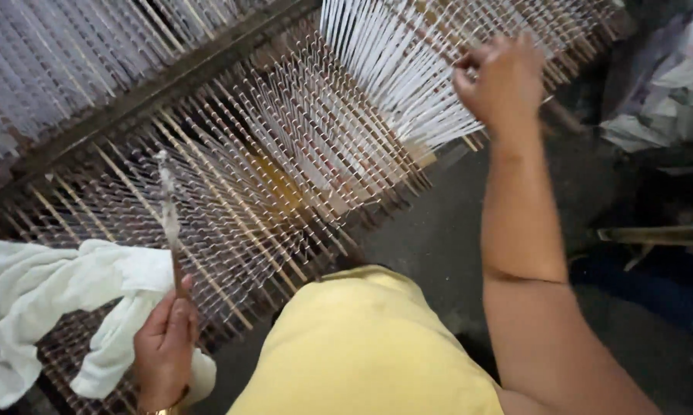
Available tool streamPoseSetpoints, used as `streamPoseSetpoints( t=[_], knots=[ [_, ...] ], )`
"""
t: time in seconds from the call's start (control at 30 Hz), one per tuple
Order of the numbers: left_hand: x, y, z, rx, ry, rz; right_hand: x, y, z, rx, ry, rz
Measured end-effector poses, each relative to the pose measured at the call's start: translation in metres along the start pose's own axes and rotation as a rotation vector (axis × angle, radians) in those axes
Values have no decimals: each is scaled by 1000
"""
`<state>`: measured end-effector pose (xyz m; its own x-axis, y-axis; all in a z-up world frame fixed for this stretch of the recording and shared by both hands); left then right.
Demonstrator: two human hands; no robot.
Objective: The person repeatedly dips bundles of thin sticks into a bucket of white liquid and then places them onto a drying rack. The process involves handling the sticks with both hands, ensuring they are coated, and arranging them on the rack.
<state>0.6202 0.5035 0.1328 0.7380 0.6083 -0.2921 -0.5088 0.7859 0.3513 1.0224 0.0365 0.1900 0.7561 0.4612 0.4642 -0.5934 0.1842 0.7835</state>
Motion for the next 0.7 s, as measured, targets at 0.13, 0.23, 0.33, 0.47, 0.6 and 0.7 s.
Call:
streamPoseSetpoints(
  t=[0.13, 0.23, 0.33, 0.47, 0.6, 0.7],
  knots=[
    [-10, -23, -8, -58, 31, 23, -20, -42, -38, 138, -113, -86],
    [-17, -37, 4, -49, 49, 40, -40, -80, -55, 194, -150, -64],
    [-21, -47, 3, 23, 170, 77, -51, -102, -67, 304, -197, -298],
    [-26, -65, 17, -18, 175, 62, -75, -136, -75, 364, -227, -364],
    [-29, -76, 17, 42, 195, 60, -84, -147, -78, 436, -262, -408],
    [-32, -86, 20, 37, 185, 67, -87, -157, -80, 466, -284, -477]
  ],
)
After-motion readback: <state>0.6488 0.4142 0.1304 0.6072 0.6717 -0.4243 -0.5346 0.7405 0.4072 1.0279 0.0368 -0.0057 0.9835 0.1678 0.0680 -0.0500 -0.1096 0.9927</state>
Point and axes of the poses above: each hand's wrist, its own x-axis towards the middle knuckle, its own y-axis out of the back of the hand, z = x × y, the point moved 5 cm from there along x, towards the middle knuckle, and after that the axes turned 7 degrees about z, right-handed, at the moved point
